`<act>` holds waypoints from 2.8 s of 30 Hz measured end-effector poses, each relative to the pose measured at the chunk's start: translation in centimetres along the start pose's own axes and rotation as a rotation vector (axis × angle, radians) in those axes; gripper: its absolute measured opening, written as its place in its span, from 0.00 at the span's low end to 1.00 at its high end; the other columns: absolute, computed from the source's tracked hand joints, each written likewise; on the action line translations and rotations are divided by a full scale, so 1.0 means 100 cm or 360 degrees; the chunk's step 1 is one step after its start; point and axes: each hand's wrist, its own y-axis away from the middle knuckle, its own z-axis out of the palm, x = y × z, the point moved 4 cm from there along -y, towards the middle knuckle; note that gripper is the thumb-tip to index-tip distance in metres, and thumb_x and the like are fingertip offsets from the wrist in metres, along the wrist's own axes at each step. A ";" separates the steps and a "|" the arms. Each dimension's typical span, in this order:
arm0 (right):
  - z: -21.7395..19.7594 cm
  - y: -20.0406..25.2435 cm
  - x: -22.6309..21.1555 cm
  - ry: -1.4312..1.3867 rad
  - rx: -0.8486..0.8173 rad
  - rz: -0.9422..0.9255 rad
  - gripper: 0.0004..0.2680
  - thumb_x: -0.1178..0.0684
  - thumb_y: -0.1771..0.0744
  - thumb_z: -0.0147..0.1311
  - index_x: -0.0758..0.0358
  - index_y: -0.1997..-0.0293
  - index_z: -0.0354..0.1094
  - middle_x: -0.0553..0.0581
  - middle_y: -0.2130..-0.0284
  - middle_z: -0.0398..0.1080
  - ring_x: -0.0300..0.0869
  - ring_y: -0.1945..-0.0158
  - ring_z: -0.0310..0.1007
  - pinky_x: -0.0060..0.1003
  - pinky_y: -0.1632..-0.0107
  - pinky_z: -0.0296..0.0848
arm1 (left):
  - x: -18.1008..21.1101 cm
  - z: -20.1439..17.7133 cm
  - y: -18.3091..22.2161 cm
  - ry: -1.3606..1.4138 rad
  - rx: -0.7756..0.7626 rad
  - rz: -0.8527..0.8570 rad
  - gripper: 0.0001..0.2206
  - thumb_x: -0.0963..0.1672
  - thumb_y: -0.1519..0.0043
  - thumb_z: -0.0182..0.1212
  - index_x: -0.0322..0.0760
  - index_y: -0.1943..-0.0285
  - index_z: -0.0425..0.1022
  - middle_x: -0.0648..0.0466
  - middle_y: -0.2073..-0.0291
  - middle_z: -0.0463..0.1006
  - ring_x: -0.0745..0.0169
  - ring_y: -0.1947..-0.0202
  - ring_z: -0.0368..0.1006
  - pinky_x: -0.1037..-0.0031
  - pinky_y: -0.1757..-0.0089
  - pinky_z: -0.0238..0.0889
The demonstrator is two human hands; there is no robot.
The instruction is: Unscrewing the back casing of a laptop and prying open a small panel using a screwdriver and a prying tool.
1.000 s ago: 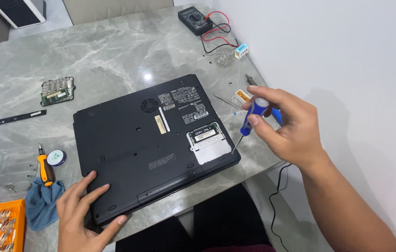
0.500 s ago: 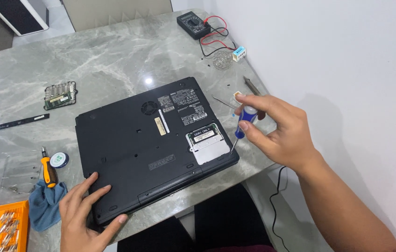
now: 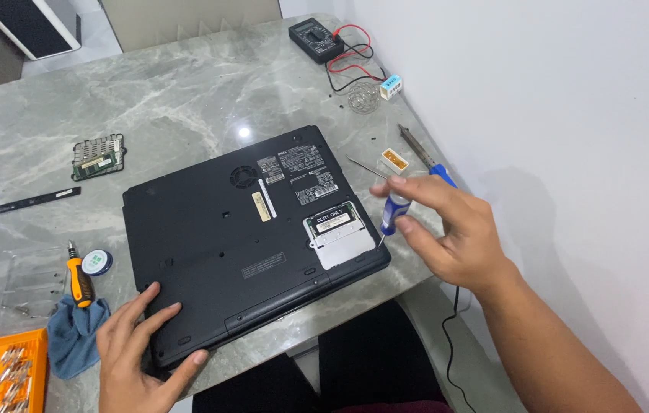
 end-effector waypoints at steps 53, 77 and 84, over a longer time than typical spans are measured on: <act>-0.005 -0.023 -0.003 -0.0177 -0.0143 -0.0082 0.08 0.59 0.33 0.50 0.58 0.52 0.57 0.59 0.55 0.67 0.51 0.48 0.68 0.43 0.45 0.70 | 0.192 0.113 -0.040 -0.0216 0.0522 0.0975 0.08 0.42 0.45 0.64 0.48 0.58 0.75 0.67 0.61 0.75 0.66 0.71 0.65 0.74 0.63 0.61; -0.006 -0.010 0.008 -0.0202 0.0063 -0.0320 0.12 0.61 0.37 0.60 0.59 0.53 0.61 0.59 0.65 0.66 0.49 0.60 0.71 0.41 0.51 0.75 | 0.193 0.114 -0.038 -0.0296 0.0514 0.0939 0.09 0.43 0.48 0.67 0.50 0.60 0.78 0.69 0.63 0.75 0.66 0.71 0.65 0.74 0.62 0.61; -0.004 -0.015 -0.004 -0.0243 -0.0070 -0.0270 0.10 0.63 0.35 0.56 0.63 0.52 0.60 0.62 0.60 0.70 0.53 0.53 0.75 0.46 0.45 0.76 | 0.194 0.113 -0.040 -0.0287 0.0527 0.0951 0.08 0.42 0.48 0.66 0.49 0.60 0.78 0.68 0.63 0.75 0.66 0.71 0.64 0.74 0.63 0.60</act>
